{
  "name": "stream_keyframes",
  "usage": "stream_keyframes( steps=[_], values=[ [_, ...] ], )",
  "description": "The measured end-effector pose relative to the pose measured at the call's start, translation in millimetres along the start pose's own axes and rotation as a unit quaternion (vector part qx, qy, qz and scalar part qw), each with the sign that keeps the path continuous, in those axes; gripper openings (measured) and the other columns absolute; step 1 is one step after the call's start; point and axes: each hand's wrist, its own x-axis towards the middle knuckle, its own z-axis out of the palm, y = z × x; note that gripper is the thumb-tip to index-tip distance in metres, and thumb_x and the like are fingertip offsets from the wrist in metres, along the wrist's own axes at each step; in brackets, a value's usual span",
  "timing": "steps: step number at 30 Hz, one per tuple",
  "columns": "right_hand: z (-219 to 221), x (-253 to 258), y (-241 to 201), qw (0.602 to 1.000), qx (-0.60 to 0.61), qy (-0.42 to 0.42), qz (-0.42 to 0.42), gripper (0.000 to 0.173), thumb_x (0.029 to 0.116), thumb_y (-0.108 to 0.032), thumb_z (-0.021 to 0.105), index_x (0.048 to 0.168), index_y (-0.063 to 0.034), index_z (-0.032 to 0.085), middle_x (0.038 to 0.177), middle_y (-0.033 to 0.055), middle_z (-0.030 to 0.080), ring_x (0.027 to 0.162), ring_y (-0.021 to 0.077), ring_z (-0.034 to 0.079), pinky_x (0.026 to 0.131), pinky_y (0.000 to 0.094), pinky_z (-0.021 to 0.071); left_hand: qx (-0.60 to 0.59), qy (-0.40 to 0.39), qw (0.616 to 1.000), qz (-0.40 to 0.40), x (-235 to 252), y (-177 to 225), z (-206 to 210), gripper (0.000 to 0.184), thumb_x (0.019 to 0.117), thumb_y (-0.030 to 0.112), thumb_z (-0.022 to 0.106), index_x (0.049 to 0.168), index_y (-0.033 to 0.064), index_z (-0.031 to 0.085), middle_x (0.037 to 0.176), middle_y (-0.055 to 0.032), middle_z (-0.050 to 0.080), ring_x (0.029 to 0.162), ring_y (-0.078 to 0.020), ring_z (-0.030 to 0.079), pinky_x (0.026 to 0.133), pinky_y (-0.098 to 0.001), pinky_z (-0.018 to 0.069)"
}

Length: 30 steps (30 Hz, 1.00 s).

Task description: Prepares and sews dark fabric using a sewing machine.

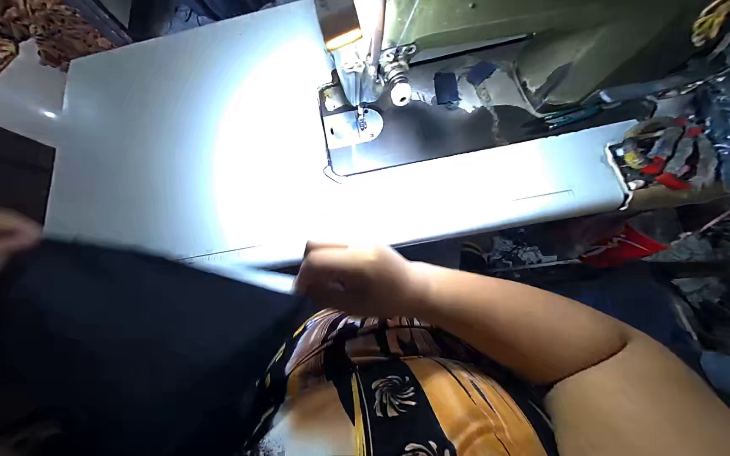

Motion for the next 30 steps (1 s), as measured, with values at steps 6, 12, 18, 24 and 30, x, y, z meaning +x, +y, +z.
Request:
stream_keyframes(
  steps=[6,12,18,24,30],
  values=[
    [-43,-77,48,0.920,-0.372,0.049,0.117,0.018,0.0893,-0.016,0.063,0.077,-0.0050,0.071,0.070,0.0074,0.067,0.065,0.0225,0.067,0.060,0.0422,0.0553,-0.023,0.025,0.998,-0.043,149,88,152,0.022,0.1021,0.009,0.057,0.105,-0.0098,0.069,0.115,-0.0329,0.063,0.116,-0.0514,0.060,0.100,-0.0654,0.0465],
    [-71,-111,30,0.900,-0.359,0.117,0.216,0.014,0.0858,-0.014,0.061,0.080,-0.0057,0.070,0.077,0.0072,0.066,0.079,0.0204,0.063,0.075,0.0373,0.0498,-0.215,0.031,0.976,0.034,182,107,201,0.027,0.0989,0.027,0.064,0.101,0.0020,0.073,0.113,-0.0180,0.066,0.116,-0.0307,0.059,0.103,-0.0462,0.0437],
    [-76,-111,32,0.917,-0.328,0.079,0.214,0.026,0.0890,-0.011,0.058,0.103,-0.0092,0.079,0.096,0.0059,0.075,0.089,0.0174,0.066,0.084,0.0392,0.0511,-0.221,0.020,0.974,0.038,181,109,200,0.025,0.0986,0.027,0.064,0.095,0.0045,0.073,0.108,-0.0149,0.066,0.114,-0.0284,0.057,0.103,-0.0433,0.0405],
    [-77,-109,31,0.916,-0.331,0.066,0.219,0.024,0.0883,-0.011,0.057,0.095,-0.0099,0.081,0.085,0.0062,0.069,0.084,0.0183,0.062,0.078,0.0378,0.0484,-0.219,0.015,0.975,0.042,187,113,200,0.025,0.0995,0.026,0.063,0.094,0.0042,0.073,0.109,-0.0143,0.065,0.115,-0.0277,0.055,0.102,-0.0424,0.0392],
    [-79,-106,29,0.914,-0.337,0.054,0.218,0.023,0.0880,-0.012,0.057,0.091,-0.0088,0.080,0.082,0.0055,0.069,0.080,0.0174,0.062,0.077,0.0372,0.0479,-0.215,0.011,0.970,0.115,227,127,206,0.029,0.1006,0.027,0.059,0.098,0.0029,0.075,0.112,-0.0150,0.070,0.118,-0.0276,0.060,0.108,-0.0431,0.0404]
  ],
)
